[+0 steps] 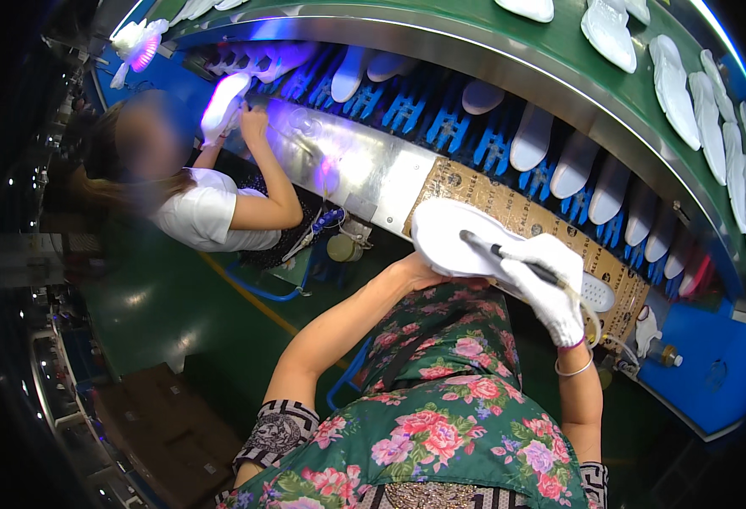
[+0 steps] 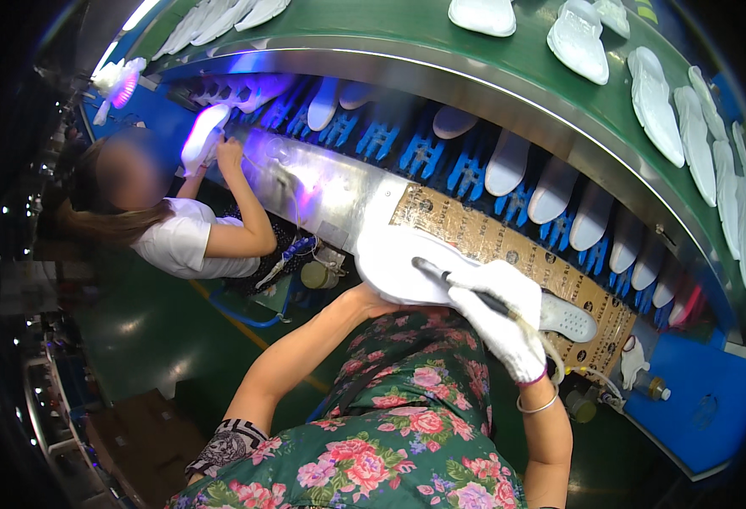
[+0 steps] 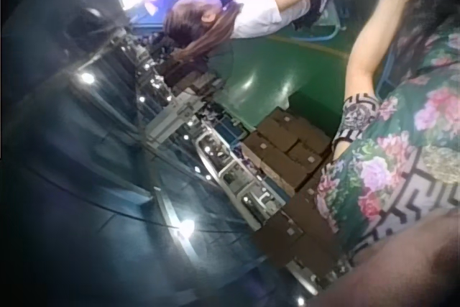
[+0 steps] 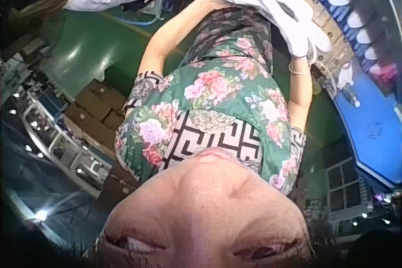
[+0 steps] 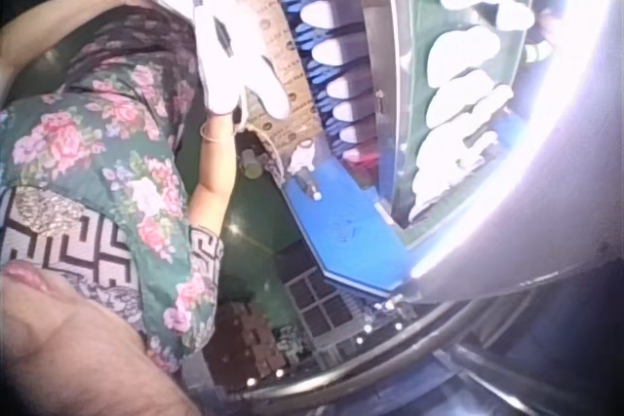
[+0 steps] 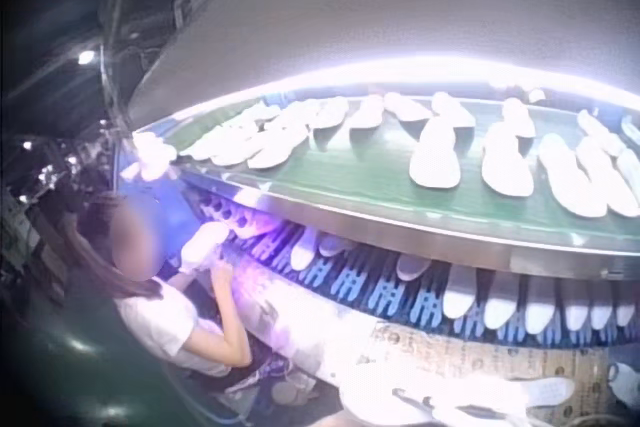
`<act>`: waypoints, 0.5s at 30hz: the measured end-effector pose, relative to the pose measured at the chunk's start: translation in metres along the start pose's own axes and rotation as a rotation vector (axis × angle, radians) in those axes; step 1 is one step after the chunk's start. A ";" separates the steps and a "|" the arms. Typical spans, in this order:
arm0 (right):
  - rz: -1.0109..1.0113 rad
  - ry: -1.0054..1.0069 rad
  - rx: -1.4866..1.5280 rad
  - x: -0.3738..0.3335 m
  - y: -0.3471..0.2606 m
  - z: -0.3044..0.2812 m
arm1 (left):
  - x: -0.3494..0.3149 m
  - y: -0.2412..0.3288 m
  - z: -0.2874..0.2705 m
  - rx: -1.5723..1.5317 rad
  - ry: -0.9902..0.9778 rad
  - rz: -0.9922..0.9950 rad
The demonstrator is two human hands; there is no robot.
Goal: The person applies a substance to the inner surfaces of white shoe components using a brush and then places the components onto an overhead conveyor belt.
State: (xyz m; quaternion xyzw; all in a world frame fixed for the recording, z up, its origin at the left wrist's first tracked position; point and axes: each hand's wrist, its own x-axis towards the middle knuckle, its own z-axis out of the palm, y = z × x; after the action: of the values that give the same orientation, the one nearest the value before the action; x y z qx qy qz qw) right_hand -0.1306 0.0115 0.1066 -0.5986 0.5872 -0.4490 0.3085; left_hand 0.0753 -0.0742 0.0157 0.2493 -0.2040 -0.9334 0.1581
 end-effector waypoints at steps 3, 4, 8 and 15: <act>-0.145 0.015 -0.004 -0.006 -0.006 0.007 | -0.007 -0.003 -0.011 -0.225 -0.371 0.200; -0.071 0.011 0.041 -0.013 -0.011 0.009 | -0.013 -0.002 0.002 -0.117 -0.252 0.302; -0.162 0.066 0.097 -0.018 -0.019 0.017 | -0.032 0.000 0.043 -0.599 -0.016 0.238; -0.243 0.160 0.013 -0.017 -0.027 0.013 | -0.010 -0.017 0.051 -0.433 -0.286 0.374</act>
State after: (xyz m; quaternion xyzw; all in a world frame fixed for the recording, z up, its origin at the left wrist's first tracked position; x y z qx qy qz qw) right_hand -0.1060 0.0296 0.1223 -0.6257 0.5303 -0.5330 0.2080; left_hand 0.0533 -0.0399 0.0517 0.0343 -0.0632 -0.9355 0.3458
